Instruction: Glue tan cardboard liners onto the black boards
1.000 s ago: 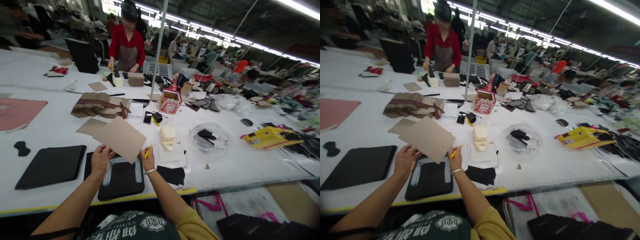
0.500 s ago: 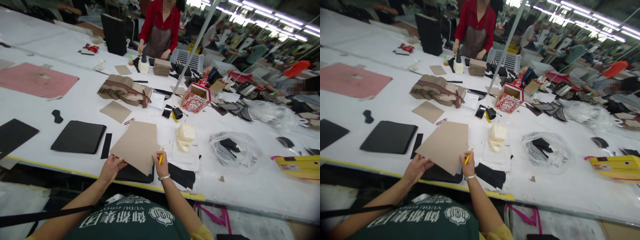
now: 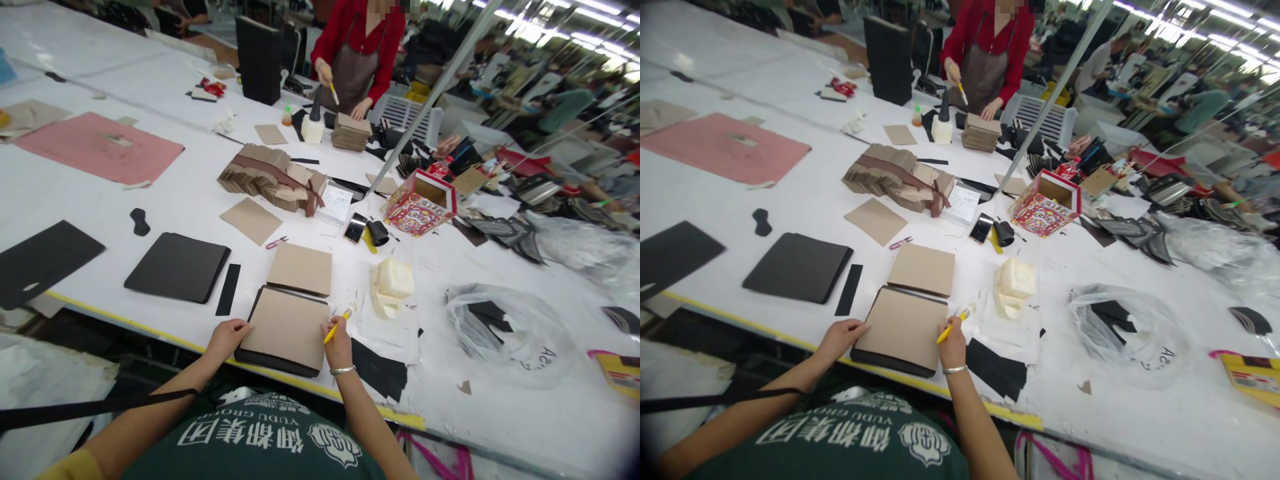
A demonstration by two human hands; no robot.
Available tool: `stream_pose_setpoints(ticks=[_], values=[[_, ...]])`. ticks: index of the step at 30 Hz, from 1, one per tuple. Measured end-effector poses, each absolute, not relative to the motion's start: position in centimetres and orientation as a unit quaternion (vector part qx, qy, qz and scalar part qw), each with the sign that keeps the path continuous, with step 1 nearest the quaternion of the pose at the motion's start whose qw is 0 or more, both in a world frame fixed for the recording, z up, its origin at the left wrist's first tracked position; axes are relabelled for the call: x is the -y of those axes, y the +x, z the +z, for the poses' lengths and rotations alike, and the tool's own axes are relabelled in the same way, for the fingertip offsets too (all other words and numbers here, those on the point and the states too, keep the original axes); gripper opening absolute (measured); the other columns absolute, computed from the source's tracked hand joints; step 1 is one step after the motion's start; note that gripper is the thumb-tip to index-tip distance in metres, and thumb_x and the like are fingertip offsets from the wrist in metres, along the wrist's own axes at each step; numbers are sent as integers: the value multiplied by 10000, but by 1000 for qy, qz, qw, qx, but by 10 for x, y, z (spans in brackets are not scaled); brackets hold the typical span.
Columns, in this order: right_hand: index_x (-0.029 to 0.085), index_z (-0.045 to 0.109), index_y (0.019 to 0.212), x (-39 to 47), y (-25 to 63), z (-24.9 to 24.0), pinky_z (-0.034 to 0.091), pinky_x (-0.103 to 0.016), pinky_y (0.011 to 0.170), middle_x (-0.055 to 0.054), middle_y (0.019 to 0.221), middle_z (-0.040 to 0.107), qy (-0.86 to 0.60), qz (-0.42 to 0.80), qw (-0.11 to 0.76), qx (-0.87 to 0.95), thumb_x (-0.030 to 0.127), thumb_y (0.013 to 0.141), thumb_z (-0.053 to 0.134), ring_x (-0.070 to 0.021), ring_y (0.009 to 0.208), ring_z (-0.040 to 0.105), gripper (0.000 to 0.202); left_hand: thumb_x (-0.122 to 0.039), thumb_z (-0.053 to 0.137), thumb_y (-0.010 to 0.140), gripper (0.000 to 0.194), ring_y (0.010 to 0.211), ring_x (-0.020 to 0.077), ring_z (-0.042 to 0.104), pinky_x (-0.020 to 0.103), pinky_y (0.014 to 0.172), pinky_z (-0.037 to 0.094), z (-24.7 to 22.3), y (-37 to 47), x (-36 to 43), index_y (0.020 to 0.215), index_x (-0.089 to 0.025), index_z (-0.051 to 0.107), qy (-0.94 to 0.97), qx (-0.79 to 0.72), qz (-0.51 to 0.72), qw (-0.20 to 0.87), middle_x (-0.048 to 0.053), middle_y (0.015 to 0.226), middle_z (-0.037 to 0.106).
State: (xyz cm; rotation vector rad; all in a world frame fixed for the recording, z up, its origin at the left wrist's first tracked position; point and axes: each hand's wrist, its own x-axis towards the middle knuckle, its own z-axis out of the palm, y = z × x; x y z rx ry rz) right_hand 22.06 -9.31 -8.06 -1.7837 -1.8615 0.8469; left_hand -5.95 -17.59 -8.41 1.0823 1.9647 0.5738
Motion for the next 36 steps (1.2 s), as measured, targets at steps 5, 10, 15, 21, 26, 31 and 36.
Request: stream_pose_setpoints(ticks=[5,10,15,21,26,31,36], values=[[177,408,975,86,216,-88,440,-273,621,-14,728,588,-656,300,222,656,358,802,429,-171,651,597,251,-517,500,690,375,547,158,562,232,516,396,-86,-61,170,680,-170,643,399,-776,226,433,1,590,623],[169,428,983,84,215,-95,428,-270,590,-22,741,599,-670,280,184,663,342,822,394,-173,630,597,239,-490,503,693,346,469,133,519,233,496,378,-83,-61,159,649,-168,623,390,-786,226,424,-16,507,567],[167,440,979,82,216,-99,426,-268,575,-23,728,602,-670,277,181,664,344,822,400,-173,623,598,241,-477,529,666,320,488,134,512,226,478,385,-90,-61,156,618,-167,595,364,-777,245,452,-22,495,539],[167,439,981,79,215,-106,436,-271,594,-21,723,593,-669,269,192,666,346,824,400,-172,631,599,241,-475,548,641,316,480,127,499,226,476,403,-98,-62,159,599,-163,579,325,-767,268,484,-25,489,525],[164,436,979,77,213,-109,425,-265,577,-17,710,590,-673,256,185,669,333,813,416,-168,607,589,237,-440,559,634,283,453,119,495,223,466,400,-103,-64,158,575,-163,571,320,-764,273,489,-34,462,505],[170,427,970,76,211,-106,410,-249,565,-6,707,590,-673,258,173,671,310,811,420,-159,607,589,213,-426,570,627,266,452,120,501,228,478,425,-113,-67,159,578,-164,571,305,-762,274,501,-35,462,509],[172,428,968,75,211,-102,395,-240,562,5,692,591,-687,252,142,666,283,808,420,-155,604,588,195,-419,583,611,261,470,124,511,225,490,434,-114,-68,159,598,-158,578,288,-755,276,521,-33,471,514]])
